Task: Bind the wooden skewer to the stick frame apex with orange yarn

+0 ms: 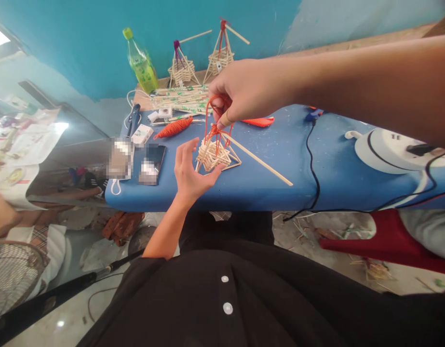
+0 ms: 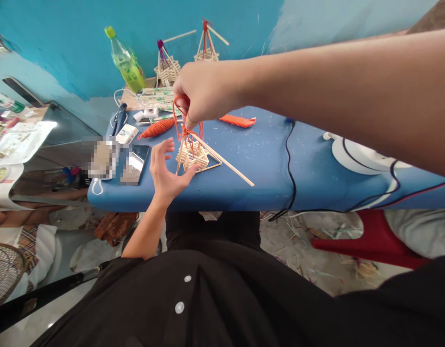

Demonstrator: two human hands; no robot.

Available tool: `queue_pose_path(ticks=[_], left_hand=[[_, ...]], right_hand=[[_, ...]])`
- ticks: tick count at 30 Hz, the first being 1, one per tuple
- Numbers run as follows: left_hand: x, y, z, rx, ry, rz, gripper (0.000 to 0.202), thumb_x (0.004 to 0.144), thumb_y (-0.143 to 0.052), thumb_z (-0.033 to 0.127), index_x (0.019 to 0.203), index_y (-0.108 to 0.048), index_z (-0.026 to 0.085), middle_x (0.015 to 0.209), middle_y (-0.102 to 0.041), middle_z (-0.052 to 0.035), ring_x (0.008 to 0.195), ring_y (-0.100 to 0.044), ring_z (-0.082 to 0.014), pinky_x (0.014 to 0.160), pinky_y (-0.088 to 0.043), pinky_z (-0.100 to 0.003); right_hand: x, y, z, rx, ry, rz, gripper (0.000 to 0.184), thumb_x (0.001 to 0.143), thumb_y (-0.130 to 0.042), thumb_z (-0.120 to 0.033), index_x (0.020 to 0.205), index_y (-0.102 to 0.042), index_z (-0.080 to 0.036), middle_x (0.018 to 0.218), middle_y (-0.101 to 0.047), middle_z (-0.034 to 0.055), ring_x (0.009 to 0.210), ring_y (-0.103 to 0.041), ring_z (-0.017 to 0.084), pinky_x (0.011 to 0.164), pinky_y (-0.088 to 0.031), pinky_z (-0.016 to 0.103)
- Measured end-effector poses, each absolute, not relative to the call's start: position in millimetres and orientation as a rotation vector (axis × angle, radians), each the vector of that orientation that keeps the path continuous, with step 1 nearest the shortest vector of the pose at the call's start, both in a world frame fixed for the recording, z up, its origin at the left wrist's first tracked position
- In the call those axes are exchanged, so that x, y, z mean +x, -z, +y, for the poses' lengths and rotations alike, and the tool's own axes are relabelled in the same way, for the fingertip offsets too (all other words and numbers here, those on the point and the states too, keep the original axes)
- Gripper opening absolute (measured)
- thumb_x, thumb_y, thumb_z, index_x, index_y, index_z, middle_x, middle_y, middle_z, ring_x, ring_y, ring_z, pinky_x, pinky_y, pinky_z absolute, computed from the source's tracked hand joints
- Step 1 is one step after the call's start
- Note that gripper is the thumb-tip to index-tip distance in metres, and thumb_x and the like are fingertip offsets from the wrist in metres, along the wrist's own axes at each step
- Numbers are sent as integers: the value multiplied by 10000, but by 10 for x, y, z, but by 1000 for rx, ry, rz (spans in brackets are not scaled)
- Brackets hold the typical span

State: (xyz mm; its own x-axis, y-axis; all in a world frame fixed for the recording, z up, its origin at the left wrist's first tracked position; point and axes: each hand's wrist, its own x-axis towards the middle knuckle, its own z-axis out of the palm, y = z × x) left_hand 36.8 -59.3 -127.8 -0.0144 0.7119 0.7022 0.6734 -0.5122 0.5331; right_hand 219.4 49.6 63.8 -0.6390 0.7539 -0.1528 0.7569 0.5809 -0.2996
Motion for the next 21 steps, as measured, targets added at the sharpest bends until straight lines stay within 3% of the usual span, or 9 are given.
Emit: queue_pose_path(ticks=[3,9,13,21], left_hand=[[374,1381,-554,2118,-1552,1473,822,821,-904,448,1507,-492,258,1314,-703,-100,1128,-710,-249,1001,-615,-440],[356,1449,-509,2129,-1585,1461,612,840,-858,338,1390,-612,237,1168,-779,-60,977,-742,-202,924,-631,-365],[349,1409,-518,2143,-1582,1466,564,840,-828,307,1362,-633,220,1179,-778,-73,973,-736,-202,918,-635,-367],[294,1399,-463,2217,-1536,1458,659,867,-781,282,1481,-547,239,1271,-743,-94,1068,-730,-223,948,-636,-374]], right_hand=[[2187,-645,480,1352,522,2772,262,825,-792,-221,777,-534,-217,840,-741,-38,715,-599,153,634,-397,314],[2190,-664,479,1343,566,2762,258,862,-753,-219,773,-511,-215,859,-746,-51,738,-634,154,616,-427,315],[2209,-657,508,1333,553,2776,261,859,-761,-227,768,-517,-218,842,-741,-62,722,-621,155,639,-429,325],[2218,-659,521,1344,567,2772,271,866,-763,-209,776,-507,-216,860,-742,-58,711,-595,141,632,-430,332]])
